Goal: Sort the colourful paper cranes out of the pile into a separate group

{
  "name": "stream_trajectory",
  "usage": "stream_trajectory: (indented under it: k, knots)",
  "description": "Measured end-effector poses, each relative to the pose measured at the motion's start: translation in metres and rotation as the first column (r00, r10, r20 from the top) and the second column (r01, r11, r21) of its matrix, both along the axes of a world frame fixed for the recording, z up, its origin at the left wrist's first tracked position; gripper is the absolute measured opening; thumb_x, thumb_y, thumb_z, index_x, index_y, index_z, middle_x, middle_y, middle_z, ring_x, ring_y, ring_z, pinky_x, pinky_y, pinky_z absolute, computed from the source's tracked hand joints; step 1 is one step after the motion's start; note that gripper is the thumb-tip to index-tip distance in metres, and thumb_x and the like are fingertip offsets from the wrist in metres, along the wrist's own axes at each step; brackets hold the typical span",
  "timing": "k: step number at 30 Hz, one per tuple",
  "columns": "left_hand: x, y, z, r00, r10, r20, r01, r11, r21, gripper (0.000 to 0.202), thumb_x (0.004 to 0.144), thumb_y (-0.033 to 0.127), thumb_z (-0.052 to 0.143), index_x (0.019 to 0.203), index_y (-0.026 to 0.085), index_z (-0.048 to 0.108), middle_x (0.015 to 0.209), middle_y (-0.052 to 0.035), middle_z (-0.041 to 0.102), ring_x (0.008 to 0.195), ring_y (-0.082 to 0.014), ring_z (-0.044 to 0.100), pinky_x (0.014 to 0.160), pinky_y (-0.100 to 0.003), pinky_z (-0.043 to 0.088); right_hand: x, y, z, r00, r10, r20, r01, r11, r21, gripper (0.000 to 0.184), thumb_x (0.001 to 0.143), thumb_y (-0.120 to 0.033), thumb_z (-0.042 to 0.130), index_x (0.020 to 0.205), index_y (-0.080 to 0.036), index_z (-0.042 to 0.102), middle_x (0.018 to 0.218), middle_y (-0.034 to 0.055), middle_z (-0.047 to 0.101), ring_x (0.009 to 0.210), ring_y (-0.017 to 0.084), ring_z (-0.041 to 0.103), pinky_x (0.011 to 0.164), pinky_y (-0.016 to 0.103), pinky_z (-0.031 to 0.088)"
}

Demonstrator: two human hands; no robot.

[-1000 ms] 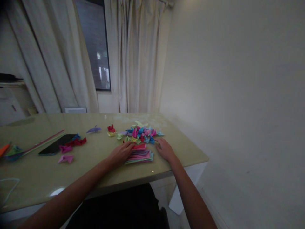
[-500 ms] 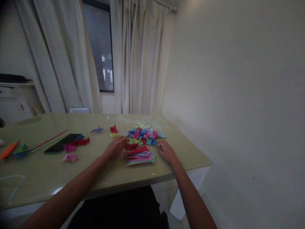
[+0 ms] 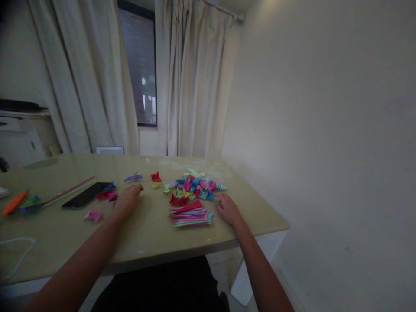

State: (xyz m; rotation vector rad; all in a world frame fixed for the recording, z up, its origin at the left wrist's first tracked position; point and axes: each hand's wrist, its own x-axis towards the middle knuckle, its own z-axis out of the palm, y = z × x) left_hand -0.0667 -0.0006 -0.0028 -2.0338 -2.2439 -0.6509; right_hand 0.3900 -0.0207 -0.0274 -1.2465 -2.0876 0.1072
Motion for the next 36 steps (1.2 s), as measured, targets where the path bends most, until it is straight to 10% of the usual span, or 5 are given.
stream_trajectory:
  k: [9, 18, 25, 31, 36]
  knots:
    - [0.012, 0.007, -0.009, 0.966, -0.212, 0.146, 0.202, 0.976, 0.076, 0.031, 0.084, 0.023, 0.062, 0.112, 0.015, 0.072, 0.103, -0.0130, 0.074, 0.099, -0.0294, 0.070, 0.096, -0.040, 0.052, -0.028, -0.008, 0.029, 0.989, -0.029, -0.148, 0.054, 0.984, 0.170, 0.033, 0.099, -0.020, 0.052, 0.128, -0.020, 0.068, 0.121, 0.0136, 0.068, 0.109, 0.028, 0.065, 0.102, 0.046, 0.054]
    - [0.014, 0.014, -0.005, 0.802, -0.366, 0.472, 0.229, 0.918, 0.323, 0.025, 0.083, 0.033, 0.060, 0.105, 0.021, 0.063, 0.087, -0.0065, 0.078, 0.083, -0.0262, 0.075, 0.079, -0.039, 0.058, -0.172, 0.004, 0.076, 0.964, 0.262, 0.051, -0.265, 0.962, 0.073, 0.023, 0.098, -0.020, 0.071, 0.120, -0.020, 0.073, 0.117, 0.0080, 0.074, 0.111, 0.023, 0.067, 0.101, 0.035, 0.051]
    - [0.034, 0.006, 0.008, 0.551, -0.595, 0.586, 0.298, 0.796, 0.527, 0.045, 0.090, 0.056, 0.063, 0.117, 0.019, 0.061, 0.110, -0.0122, 0.078, 0.098, -0.0261, 0.077, 0.083, -0.042, 0.064, -0.253, 0.026, 0.079, 0.977, 0.212, 0.033, -0.211, 0.977, -0.031, 0.021, 0.096, -0.018, 0.073, 0.117, -0.017, 0.072, 0.110, 0.0097, 0.077, 0.099, 0.024, 0.072, 0.088, 0.032, 0.053]
    - [0.046, 0.001, 0.017, 0.549, -0.604, 0.578, 0.314, 0.790, 0.527, 0.050, 0.088, 0.062, 0.064, 0.116, 0.020, 0.063, 0.113, -0.0118, 0.075, 0.100, -0.0278, 0.075, 0.083, -0.044, 0.064, -0.233, 0.024, 0.078, 0.982, 0.180, -0.057, -0.182, 0.983, -0.025, 0.012, 0.095, -0.015, 0.071, 0.105, -0.022, 0.073, 0.098, 0.0028, 0.080, 0.094, 0.020, 0.074, 0.086, 0.027, 0.053]
    - [0.006, -0.025, 0.023, 0.794, -0.371, 0.481, 0.133, 0.879, 0.459, 0.045, 0.087, 0.054, 0.064, 0.115, 0.019, 0.070, 0.132, -0.0209, 0.066, 0.130, -0.0456, 0.055, 0.111, -0.073, 0.038, -0.150, 0.014, 0.070, 0.983, 0.054, -0.174, -0.049, 0.998, 0.033, 0.011, 0.097, -0.020, 0.066, 0.108, -0.022, 0.068, 0.094, 0.0027, 0.077, 0.084, 0.020, 0.072, 0.079, 0.028, 0.053]
